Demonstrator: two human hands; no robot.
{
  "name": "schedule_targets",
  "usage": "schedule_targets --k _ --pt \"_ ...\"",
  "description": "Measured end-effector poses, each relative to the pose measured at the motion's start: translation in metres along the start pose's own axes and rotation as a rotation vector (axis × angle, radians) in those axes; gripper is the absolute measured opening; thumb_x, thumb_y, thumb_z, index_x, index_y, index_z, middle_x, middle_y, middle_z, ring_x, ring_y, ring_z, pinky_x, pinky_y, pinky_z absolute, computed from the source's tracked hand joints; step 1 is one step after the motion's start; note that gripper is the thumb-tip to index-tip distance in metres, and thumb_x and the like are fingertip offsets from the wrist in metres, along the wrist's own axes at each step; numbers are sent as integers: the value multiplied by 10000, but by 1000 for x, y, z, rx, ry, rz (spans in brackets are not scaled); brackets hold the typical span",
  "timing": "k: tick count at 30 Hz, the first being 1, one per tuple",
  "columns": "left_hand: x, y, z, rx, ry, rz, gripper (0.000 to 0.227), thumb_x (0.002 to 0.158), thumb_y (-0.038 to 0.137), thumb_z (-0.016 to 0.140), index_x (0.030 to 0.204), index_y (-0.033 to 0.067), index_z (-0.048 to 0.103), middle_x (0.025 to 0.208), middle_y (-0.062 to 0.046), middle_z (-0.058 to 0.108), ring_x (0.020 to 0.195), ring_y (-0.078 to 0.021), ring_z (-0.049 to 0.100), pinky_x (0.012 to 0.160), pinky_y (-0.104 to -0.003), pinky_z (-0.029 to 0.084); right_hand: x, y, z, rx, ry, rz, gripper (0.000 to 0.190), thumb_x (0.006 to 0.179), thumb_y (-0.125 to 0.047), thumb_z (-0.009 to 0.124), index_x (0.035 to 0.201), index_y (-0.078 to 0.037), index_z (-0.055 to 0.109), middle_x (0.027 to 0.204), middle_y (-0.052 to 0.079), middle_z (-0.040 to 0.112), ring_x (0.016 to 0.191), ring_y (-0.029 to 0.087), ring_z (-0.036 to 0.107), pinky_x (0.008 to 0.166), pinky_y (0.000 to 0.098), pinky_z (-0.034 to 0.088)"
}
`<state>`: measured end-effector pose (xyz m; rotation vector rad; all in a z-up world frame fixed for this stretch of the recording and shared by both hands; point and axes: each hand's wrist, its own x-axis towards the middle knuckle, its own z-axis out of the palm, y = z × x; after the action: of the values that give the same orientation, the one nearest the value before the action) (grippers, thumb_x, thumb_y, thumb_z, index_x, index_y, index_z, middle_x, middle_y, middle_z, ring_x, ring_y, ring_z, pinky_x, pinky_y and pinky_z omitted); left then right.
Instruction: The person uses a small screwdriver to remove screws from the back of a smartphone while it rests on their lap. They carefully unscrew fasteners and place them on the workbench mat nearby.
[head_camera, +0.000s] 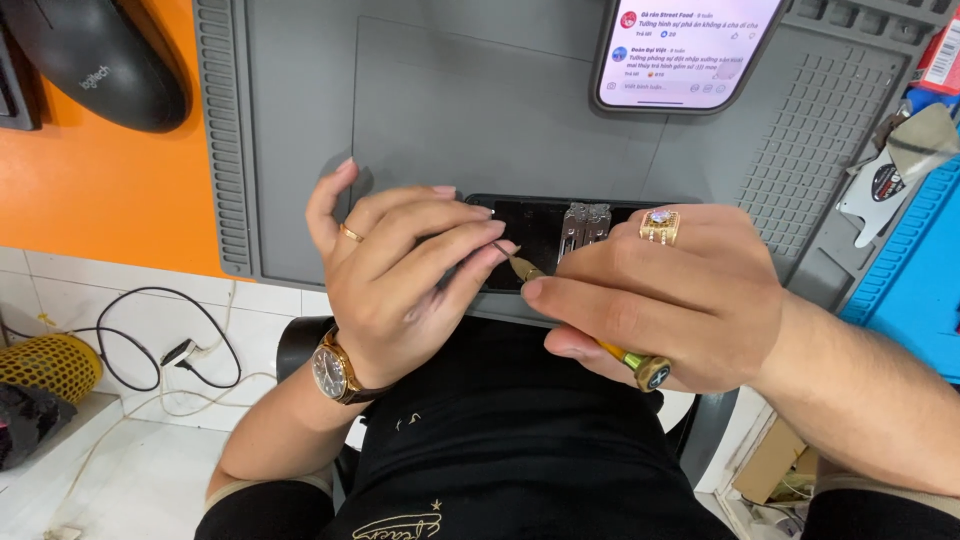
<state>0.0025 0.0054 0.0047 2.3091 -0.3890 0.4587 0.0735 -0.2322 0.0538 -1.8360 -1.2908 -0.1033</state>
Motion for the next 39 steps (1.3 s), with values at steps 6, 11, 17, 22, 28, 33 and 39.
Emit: schedule_targets --k 6,11,17,22,28,33,39 --pt "0 -1 0 8 5 47 74 1047 191 854 973 188 850 1069 17 823 1029 -247 760 1241 -505 247 -1 0 -1 -21 -2 -8 151 1057 -179 720 1052 -53 804 898 71 719 645 160 628 547 260 472" --pt "0 -1 -1 -1 -1 43 65 1032 175 902 982 174 861 1071 23 826 1036 -226 753 1247 -488 238 1 -2 -5 23 -6 -4 141 1033 -141 719 1019 -22 794 879 89 714 646 171 623 555 273 504" --pt "0 -1 1 21 -4 67 79 1044 112 923 1071 170 878 1113 18 843 1055 -237 782 1251 -489 232 1 -1 -4 13 1 -27 155 1039 -153 714 1010 -22 792 850 79 719 621 150 618 537 254 518" --pt "0 -1 -1 5 -15 68 64 1039 146 916 1027 178 862 1098 19 835 1049 -249 770 1244 -502 237 3 -3 -6 8 -13 -18 157 1042 -157 707 1002 -31 791 868 68 732 650 146 636 557 253 532" --pt "-1 -2 0 9 -4 75 91 1028 171 940 1001 182 854 1089 29 835 1042 -245 769 1239 -503 242 6 -3 -6 12 -26 -40 178 1040 -149 693 976 -14 789 848 68 734 663 146 660 564 251 535" --pt "0 -2 0 6 4 79 102 1023 167 946 993 179 850 1079 29 836 1040 -243 767 1236 -498 246 5 -4 -5 2 -20 -32 181 1043 -149 688 972 -17 790 845 74 724 652 154 640 555 251 521" --pt "-1 -3 0 -1 -2 86 87 1034 175 922 988 175 849 1081 27 836 1042 -250 768 1237 -499 241 3 -3 -4 5 -26 -32 179 1048 -155 690 994 -18 792 858 80 715 633 161 614 542 254 504"
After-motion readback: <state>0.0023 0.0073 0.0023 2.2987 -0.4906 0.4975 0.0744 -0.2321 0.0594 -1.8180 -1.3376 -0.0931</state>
